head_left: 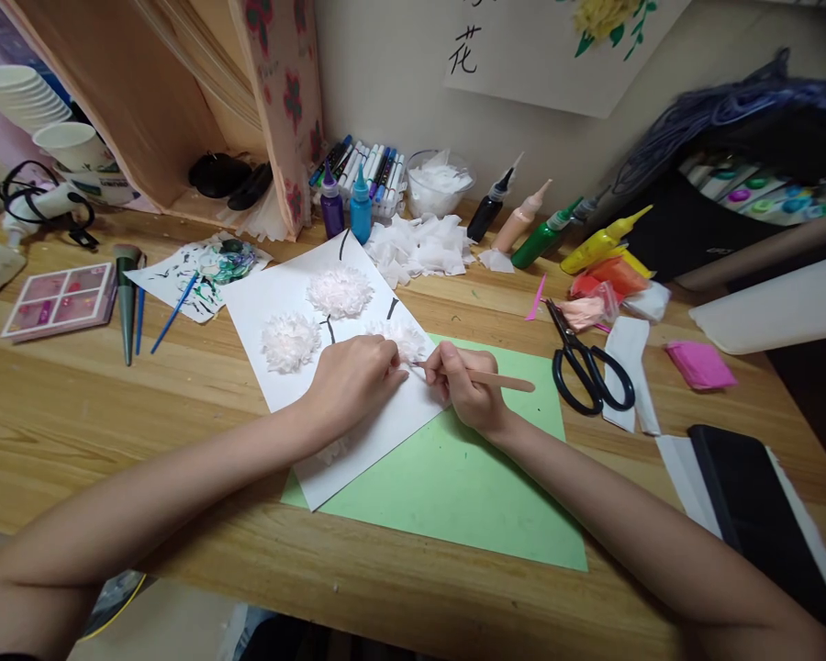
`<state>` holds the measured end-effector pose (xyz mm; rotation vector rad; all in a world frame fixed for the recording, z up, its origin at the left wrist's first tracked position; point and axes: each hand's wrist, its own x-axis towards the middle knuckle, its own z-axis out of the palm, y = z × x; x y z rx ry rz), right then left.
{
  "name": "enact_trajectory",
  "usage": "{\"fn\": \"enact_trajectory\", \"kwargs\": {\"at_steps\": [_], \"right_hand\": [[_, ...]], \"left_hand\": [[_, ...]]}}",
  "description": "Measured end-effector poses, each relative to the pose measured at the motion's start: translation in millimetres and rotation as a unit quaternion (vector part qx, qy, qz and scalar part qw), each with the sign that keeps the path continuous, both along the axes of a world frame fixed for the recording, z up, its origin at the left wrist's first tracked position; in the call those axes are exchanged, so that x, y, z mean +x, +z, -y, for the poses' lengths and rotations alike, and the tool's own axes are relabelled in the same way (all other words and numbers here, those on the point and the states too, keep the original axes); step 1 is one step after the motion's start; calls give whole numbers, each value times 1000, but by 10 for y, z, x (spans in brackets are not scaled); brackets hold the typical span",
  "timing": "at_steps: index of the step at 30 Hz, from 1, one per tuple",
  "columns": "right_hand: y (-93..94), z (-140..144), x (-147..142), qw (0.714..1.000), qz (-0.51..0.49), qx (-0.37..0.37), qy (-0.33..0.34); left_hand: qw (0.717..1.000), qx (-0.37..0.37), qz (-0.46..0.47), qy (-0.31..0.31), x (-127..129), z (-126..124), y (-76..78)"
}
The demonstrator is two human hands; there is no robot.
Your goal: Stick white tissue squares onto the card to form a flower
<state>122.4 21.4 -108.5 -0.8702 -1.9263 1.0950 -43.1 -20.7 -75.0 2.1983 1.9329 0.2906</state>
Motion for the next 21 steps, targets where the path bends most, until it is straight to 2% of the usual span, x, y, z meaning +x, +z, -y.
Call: {"fn": "enact_trajectory", "kwargs": {"at_steps": [5, 12, 17, 19, 21], "right_hand": [[31, -22, -10, 998, 56, 14, 35], [7, -48, -10, 997, 70, -1, 31], [27, -19, 12, 998, 39, 21, 35], [39, 6, 29, 998, 12, 53, 36], [41, 26, 41, 996, -7, 78, 41]], "left_hand": [[1000, -16, 3, -4, 13, -11, 11], [995, -87, 55, -16, 0, -10, 75], [985, -128, 110, -26, -108, -7, 346], [987, -91, 134, -21, -206, -54, 479], [989, -25, 146, -9, -311, -165, 576]]}}
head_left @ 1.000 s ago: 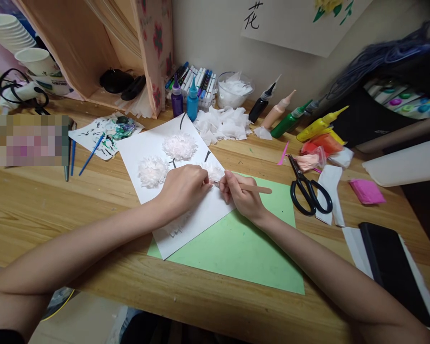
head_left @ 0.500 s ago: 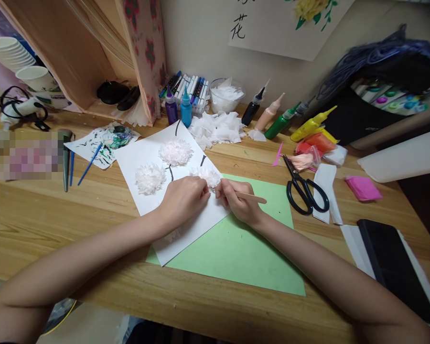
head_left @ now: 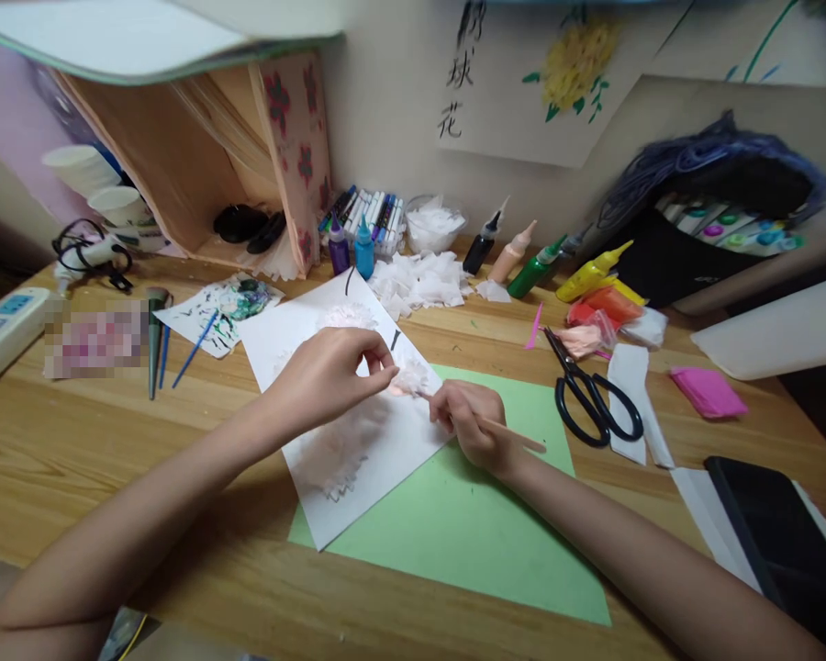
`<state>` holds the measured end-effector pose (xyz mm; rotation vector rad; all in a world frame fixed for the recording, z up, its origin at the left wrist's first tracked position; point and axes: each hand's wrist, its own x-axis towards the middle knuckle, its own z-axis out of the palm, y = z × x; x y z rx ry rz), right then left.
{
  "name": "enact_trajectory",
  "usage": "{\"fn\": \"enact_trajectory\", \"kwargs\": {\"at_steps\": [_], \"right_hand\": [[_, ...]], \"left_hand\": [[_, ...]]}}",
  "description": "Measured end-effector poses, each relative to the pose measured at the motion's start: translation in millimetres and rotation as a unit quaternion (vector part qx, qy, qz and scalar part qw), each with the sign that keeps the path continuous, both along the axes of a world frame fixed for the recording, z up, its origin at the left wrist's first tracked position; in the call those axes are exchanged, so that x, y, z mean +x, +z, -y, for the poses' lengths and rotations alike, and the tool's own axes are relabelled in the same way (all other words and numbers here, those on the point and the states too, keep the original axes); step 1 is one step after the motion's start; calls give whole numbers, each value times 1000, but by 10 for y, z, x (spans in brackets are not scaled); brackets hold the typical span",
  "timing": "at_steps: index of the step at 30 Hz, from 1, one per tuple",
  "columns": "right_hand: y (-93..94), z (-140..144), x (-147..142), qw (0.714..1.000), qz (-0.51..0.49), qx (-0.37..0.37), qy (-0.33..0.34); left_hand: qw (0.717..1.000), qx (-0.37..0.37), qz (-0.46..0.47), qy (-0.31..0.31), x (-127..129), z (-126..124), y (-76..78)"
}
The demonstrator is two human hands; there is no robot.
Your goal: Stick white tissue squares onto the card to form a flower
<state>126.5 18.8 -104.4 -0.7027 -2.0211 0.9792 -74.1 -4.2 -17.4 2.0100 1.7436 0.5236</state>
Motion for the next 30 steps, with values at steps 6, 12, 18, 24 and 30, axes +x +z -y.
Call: {"fn": "enact_trajectory", "kwargs": {"at_steps": [6, 12, 18, 24, 30], "right_hand": [[-30, -21, -8, 999, -27, 14, -12], [-8, -74, 9, 999, -36, 30, -14], [-19, -75, -3, 998, -47, 30, -6], [-33, -77, 2, 998, -45, 38, 3], [-75, -96, 5, 999, -44, 14, -9]], "left_hand": [[990, 140, -20, 29, -158, -788, -60], [987, 148, -49, 32, -71, -1475, -123], [977, 196, -61, 64, 130, -1805, 67], [975, 191, -82, 73, 88, -1910, 16], [981, 123, -146, 42, -134, -1570, -48]]}}
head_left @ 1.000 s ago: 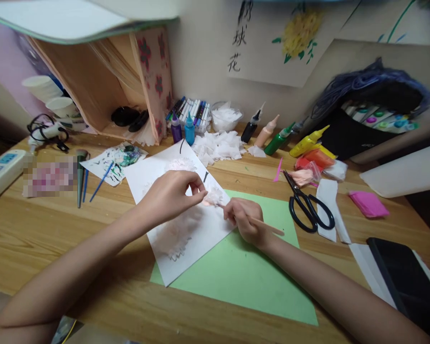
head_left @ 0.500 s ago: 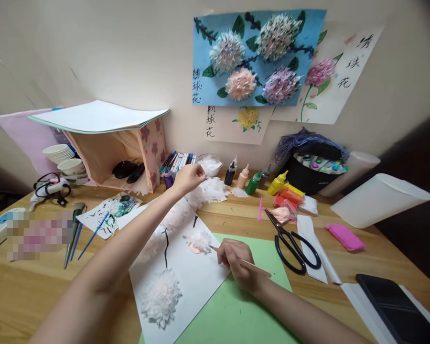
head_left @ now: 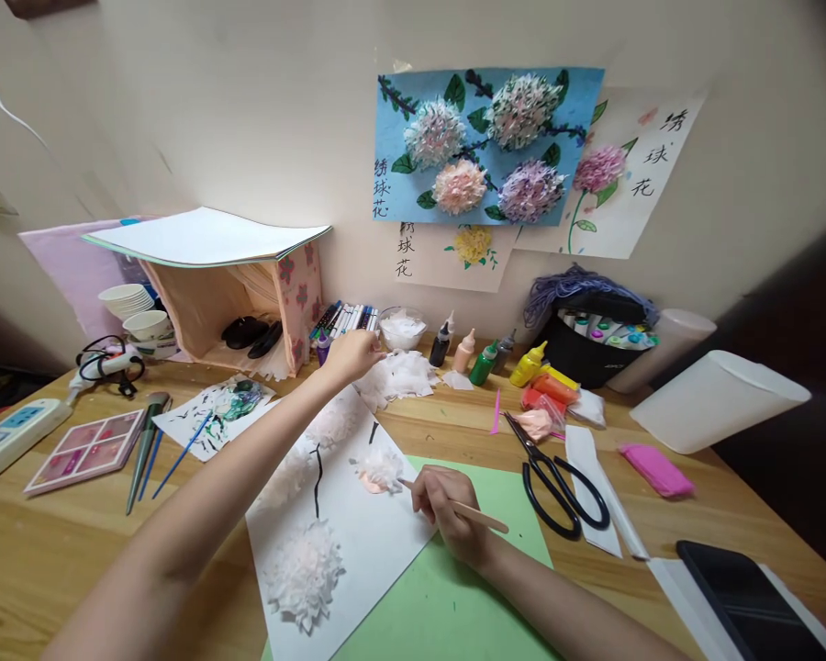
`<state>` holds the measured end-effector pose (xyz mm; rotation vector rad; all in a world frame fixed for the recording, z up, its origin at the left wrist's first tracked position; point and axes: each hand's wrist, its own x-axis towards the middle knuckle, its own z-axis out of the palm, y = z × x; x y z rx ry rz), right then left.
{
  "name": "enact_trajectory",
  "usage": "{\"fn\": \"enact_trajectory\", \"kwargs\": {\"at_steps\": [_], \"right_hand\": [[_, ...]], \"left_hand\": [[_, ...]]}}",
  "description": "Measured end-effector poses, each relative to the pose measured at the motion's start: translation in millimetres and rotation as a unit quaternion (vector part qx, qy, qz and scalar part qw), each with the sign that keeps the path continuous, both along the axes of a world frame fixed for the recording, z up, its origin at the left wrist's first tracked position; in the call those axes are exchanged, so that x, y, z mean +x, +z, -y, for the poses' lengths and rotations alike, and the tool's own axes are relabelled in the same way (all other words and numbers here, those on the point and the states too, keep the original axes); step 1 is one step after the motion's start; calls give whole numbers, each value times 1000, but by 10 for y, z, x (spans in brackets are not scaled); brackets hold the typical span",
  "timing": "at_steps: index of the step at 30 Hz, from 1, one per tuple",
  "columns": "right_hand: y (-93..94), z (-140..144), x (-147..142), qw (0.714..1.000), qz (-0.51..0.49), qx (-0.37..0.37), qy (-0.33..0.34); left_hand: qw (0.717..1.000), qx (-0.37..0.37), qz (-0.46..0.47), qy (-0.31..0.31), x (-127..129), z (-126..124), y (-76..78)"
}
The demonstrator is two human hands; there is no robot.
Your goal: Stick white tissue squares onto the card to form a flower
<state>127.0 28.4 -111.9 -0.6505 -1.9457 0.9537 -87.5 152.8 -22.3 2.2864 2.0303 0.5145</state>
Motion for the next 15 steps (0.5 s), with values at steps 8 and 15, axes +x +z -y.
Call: {"fn": "enact_trajectory", "kwargs": {"at_steps": [8, 15], "right_hand": [[-8, 11, -7, 1000, -6, -11, -3], [-5, 11, -1, 1000, 0, -13, -6]], "left_hand": [[999, -40, -10, -12, -25, 104, -124], [1000, 17, 18, -4, -21, 141, -132]]}}
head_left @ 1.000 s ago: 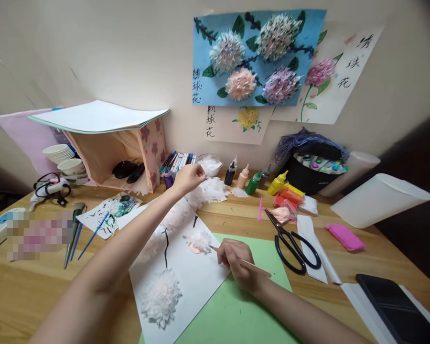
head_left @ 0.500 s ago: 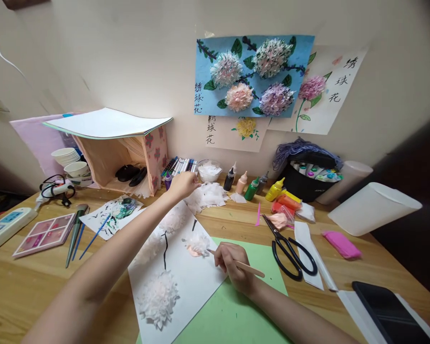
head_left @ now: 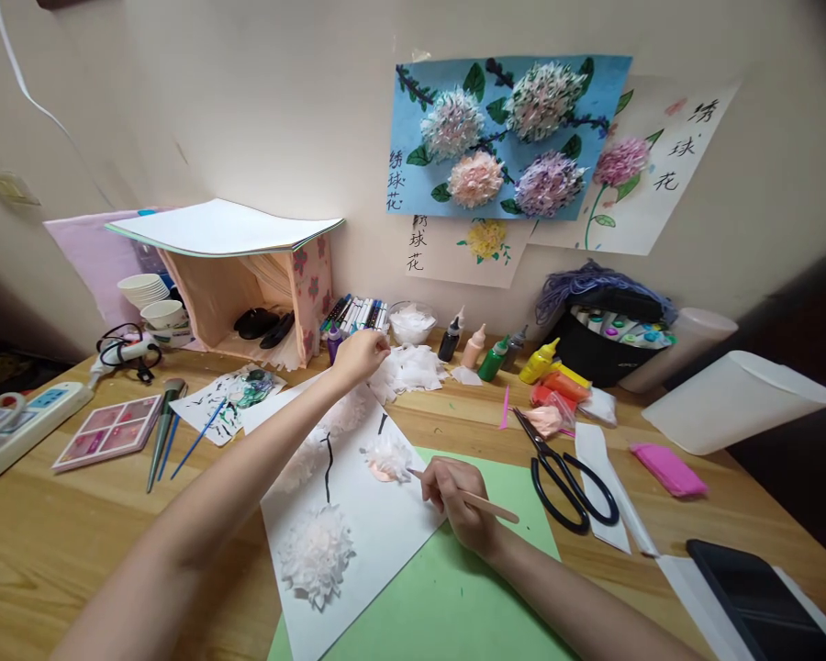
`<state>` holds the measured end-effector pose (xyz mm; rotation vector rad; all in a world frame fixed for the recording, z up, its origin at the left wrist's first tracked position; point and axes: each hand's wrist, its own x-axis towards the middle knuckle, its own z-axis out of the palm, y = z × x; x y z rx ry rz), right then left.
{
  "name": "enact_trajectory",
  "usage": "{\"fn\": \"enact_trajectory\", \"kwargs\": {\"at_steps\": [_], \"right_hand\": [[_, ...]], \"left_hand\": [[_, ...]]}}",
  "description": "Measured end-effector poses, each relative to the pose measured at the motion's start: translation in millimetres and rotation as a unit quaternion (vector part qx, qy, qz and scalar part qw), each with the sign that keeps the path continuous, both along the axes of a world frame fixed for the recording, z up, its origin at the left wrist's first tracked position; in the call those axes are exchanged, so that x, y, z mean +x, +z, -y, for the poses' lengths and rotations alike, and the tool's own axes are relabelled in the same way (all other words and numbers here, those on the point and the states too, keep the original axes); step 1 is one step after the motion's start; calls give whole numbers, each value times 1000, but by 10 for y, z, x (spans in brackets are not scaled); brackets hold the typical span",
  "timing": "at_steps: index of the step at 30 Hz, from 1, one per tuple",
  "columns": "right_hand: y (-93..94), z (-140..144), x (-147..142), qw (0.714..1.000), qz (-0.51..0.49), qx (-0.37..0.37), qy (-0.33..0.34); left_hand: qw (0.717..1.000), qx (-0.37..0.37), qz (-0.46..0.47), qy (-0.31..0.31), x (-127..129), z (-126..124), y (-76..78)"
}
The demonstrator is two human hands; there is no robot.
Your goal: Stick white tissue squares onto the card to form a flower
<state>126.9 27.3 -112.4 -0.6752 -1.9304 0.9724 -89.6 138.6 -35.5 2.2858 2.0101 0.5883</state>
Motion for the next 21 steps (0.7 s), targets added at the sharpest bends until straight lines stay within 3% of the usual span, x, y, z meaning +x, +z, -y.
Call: {"fn": "enact_trajectory", "kwargs": {"at_steps": [5, 10, 16, 21], "right_hand": [[9, 4, -3, 1000, -4, 5, 3], [-5, 5, 9, 1000, -19, 11, 8], [-10, 8, 32, 999, 3, -29, 24], [-3, -17, 45, 993, 55, -39, 94]], "left_hand": [[994, 34, -99, -38, -8, -81, -98], [996, 80, -17, -24, 56, -12, -79], [977, 74, 180, -91, 97, 679, 95], [958, -77, 239, -140, 63, 1250, 45]]}}
